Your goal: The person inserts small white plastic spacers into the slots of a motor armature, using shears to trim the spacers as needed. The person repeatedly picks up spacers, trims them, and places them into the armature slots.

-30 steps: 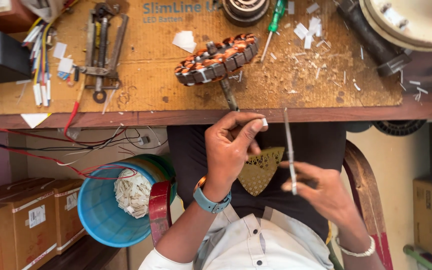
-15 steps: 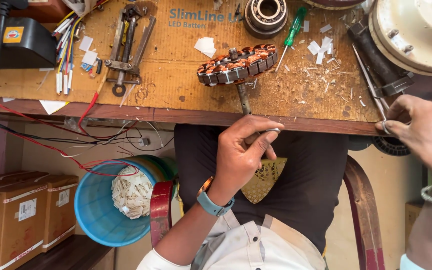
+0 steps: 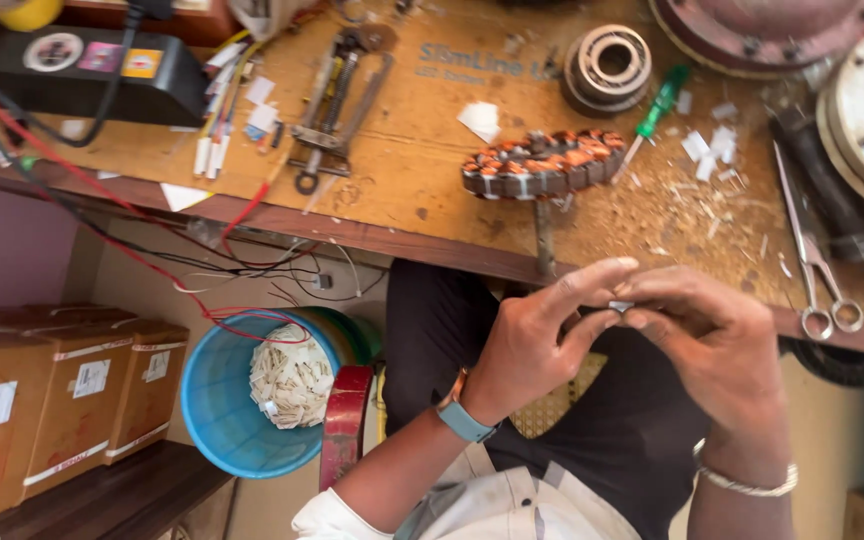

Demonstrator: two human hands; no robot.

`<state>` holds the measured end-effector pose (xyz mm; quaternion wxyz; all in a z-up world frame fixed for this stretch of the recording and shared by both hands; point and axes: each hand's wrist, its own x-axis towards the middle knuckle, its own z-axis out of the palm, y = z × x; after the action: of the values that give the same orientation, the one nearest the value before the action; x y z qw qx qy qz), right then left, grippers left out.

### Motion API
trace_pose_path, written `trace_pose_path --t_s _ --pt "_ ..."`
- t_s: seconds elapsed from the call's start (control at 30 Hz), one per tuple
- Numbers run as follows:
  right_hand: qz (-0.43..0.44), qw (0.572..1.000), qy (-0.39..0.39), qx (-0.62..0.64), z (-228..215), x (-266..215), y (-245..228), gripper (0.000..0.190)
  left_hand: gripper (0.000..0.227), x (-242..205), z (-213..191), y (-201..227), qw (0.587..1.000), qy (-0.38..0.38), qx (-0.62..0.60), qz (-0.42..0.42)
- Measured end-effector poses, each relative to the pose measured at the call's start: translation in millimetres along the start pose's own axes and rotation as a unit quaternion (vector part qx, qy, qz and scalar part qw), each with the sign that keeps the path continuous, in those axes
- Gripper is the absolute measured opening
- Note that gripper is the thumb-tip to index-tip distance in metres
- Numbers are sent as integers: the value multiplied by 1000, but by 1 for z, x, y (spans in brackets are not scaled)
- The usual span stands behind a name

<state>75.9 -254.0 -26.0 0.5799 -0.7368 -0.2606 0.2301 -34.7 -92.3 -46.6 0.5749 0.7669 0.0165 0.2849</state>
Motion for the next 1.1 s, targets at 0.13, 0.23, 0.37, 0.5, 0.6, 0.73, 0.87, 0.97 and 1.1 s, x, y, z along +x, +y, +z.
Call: trace_pose_path --t_s 0.13,0.23,0.37,0.5,0.6,0.73,0.87,0.97,1.1 --pt "-30 995 75 65 19 -5 21 25 40 -3 -7 -7 999 -10 45 6" --pt "-12 991 97 92 16 -10 33 34 27 -2 -8 -9 998 -28 52 31" --pt "30 978 79 190 5 -12 43 43 24 1 -8 -7 998 -44 22 38" --pt "36 953 31 300 -5 -17 46 53 26 -1 -7 -3 997 -66 -39 28" --pt "10 937 -8 349 -9 -19 47 52 25 -3 -7 0 993 -71 -92 24" --pt "-36 933 -53 354 -11 -18 44 28 18 -6 -6 1 992 -56 -114 -7" --pt "-57 972 -28 227 -5 -16 26 30 16 -9 -8 -4 991 -35 -125 -4" --pt "-139 990 -9 18 5 -20 6 27 15 -10 -7 -8 987 -34 -150 -44" --pt "-291 934 26 -205 5 -9 -6 22 15 -1 -10 -9 922 -87 -336 -169"
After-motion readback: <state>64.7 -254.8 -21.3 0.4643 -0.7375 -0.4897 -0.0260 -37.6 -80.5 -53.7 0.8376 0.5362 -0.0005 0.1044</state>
